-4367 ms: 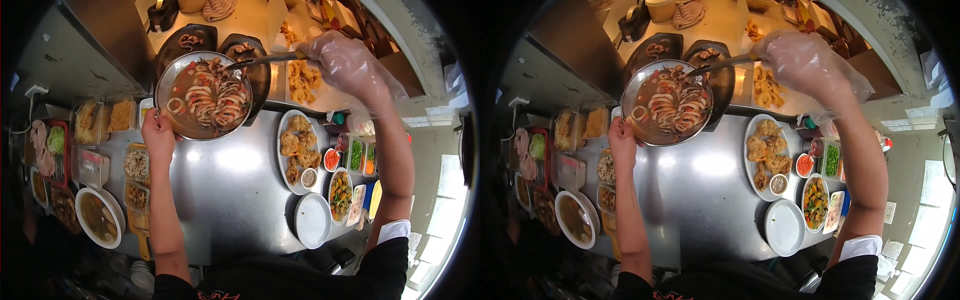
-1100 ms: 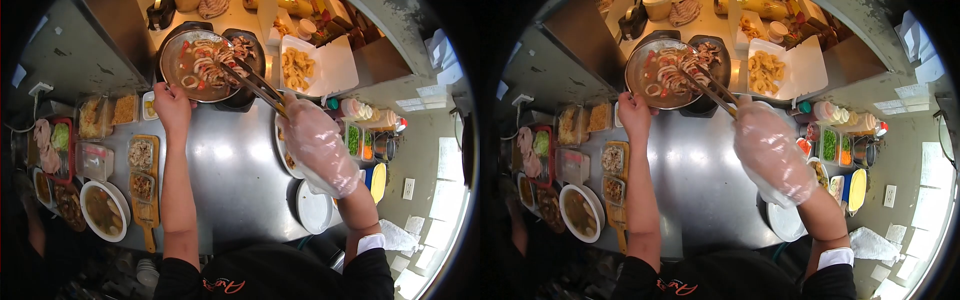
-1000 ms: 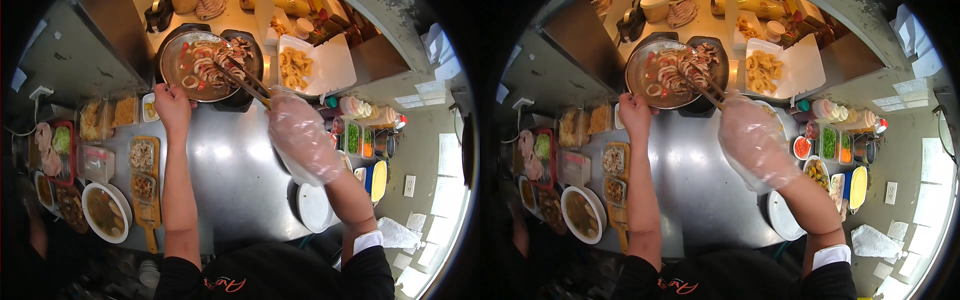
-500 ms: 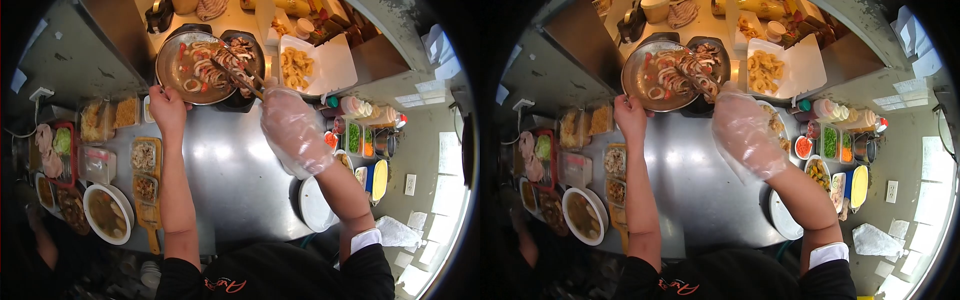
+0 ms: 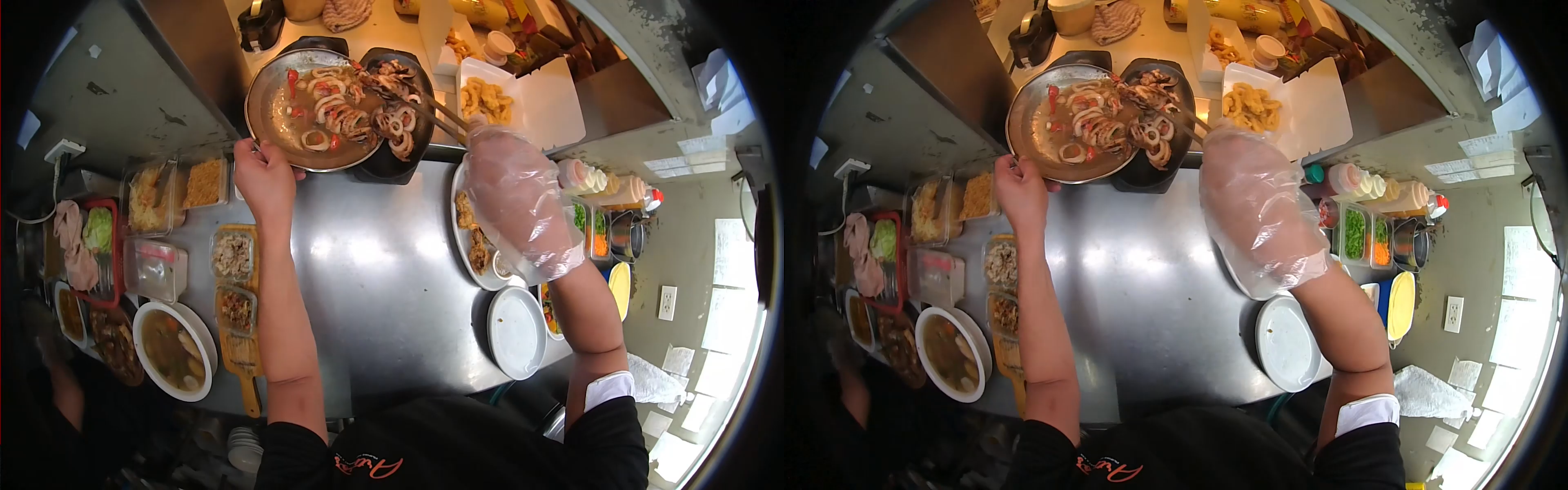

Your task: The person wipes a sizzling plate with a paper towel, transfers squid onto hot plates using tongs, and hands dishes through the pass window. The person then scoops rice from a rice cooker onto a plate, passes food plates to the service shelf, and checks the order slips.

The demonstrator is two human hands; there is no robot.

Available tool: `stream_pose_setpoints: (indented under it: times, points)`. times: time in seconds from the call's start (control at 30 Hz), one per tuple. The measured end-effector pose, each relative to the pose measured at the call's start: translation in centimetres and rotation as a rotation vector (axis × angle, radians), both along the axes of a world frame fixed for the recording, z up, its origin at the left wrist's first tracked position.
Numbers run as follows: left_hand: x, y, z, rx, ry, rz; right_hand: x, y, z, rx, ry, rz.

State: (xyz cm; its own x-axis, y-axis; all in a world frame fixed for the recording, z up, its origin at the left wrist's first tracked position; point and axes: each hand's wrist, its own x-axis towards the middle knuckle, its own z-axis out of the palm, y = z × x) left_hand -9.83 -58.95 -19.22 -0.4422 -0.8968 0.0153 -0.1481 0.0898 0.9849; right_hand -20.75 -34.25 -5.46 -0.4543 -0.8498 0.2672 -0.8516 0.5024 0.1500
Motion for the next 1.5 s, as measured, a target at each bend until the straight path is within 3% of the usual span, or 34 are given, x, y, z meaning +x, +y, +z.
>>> stream_pose_setpoints:
  times: [0.2,0.3,0.6,0.8,1.0,1.2,1.4,1.5]
  points:
    - [0.5,0.1,0.7,-0.032,-0.031,-0.016,-0.2,-1.0,-0.1,0.150,0.198,0.192]
    - [0.4,0.1,0.4,-0.012,0.020,-0.012,0.1,-2.1,-0.9,0.030,-0.063,0.010]
    - [0.9,-0.9,-1.0,-0.005,0.048,0.011,-0.3,-0.5,0.9,0.014,-0.075,-0.022]
    - [0.9,-0.5,-0.7,0.027,0.081,0.008,-0.6,-2.0,-0.5,-0.115,-0.081,0.200]
    - [1.5,-0.7,-0.6,0.058,0.053,-0.008,-0.4,-1.3,-0.5,-0.046,-0.194,-0.088]
    - [1.5,-1.0,-0.9,0.060,0.080,0.009,-0.2,0.3,0.8,0.035,-0.105,-0.038]
    - [1.5,-0.1,-0.4,0.071,0.095,-0.012,4.4,0.2,2.8,-0.015,-0.329,-0.134]
    - [1.5,0.3,-0.6,0.056,0.096,-0.016,4.4,0.8,1.1,-0.038,-0.184,-0.019]
